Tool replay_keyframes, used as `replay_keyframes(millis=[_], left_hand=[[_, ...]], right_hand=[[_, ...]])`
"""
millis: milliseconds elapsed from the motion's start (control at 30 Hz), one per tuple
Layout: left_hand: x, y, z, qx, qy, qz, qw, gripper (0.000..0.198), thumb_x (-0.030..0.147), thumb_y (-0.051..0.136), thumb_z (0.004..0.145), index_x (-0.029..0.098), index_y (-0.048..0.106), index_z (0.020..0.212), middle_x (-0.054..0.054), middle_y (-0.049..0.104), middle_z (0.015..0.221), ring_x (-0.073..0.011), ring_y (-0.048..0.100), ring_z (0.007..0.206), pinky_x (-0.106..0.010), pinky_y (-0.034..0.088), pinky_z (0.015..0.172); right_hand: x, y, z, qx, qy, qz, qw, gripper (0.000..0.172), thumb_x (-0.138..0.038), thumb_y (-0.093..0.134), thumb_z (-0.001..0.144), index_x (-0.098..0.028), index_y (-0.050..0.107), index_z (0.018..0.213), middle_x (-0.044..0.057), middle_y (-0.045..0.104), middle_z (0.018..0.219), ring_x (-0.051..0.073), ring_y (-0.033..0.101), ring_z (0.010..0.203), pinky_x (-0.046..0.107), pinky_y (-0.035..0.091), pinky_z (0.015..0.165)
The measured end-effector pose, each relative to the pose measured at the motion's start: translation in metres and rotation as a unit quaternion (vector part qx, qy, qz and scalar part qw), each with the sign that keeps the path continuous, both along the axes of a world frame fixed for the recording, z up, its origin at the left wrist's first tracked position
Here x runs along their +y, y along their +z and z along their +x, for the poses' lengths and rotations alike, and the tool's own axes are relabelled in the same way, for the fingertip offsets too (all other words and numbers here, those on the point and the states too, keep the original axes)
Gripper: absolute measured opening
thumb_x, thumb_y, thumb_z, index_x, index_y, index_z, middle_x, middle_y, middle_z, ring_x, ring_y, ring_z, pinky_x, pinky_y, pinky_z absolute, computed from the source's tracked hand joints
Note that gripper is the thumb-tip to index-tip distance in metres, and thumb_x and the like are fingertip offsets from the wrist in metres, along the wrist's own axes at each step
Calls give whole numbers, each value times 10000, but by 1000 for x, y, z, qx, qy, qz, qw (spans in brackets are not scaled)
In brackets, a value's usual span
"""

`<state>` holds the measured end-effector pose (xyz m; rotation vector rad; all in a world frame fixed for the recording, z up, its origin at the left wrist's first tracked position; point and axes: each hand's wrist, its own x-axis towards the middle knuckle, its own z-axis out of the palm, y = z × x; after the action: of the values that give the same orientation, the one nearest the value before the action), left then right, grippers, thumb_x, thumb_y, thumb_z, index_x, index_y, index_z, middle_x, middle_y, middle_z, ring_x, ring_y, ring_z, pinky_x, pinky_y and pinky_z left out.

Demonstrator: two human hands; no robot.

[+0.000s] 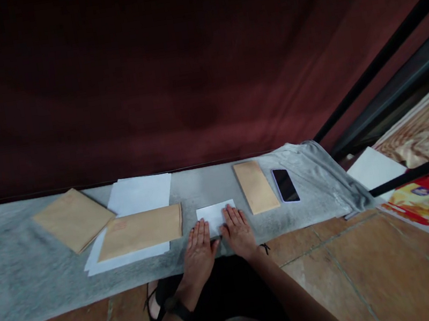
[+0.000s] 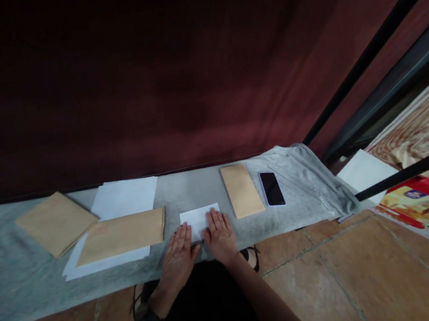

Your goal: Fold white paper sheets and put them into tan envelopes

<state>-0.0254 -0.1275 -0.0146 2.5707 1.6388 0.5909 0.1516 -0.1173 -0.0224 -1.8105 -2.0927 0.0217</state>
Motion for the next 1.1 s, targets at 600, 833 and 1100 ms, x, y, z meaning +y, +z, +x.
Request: replay_keyframes(millis=[600,833,1100], left_hand=[[21,43,-39,74,149,29,986,238,197,428,956,144,657,990,-123,687,916,-288,643,881,-398,495,782],[-21,53,-9,31,51,67,996,206,135,478,935,170,660,1023,-112,722,991,-276,671,945,-391,512,846],[-25,49,-24,5,-23,30,999,774,332,698,833,200,367,1520,-194,353,1609,-374,334,1482,-580,309,1164]], right_hand=[[-1,11,-8,148,6,-7,989,495,-273,482,1001,-124,486,1473,167,425,1572,281,341,1487,524,271,1222],[9,26,-59,550,27,-179,815,406,-401,515,918,-189,682,1222,80,735,1150,235,674,1090,386,524,979],[-3,28,-42,610,2,-219,761,235,-290,542,813,-183,698,953,-4,698,779,169,648,744,261,545,688]])
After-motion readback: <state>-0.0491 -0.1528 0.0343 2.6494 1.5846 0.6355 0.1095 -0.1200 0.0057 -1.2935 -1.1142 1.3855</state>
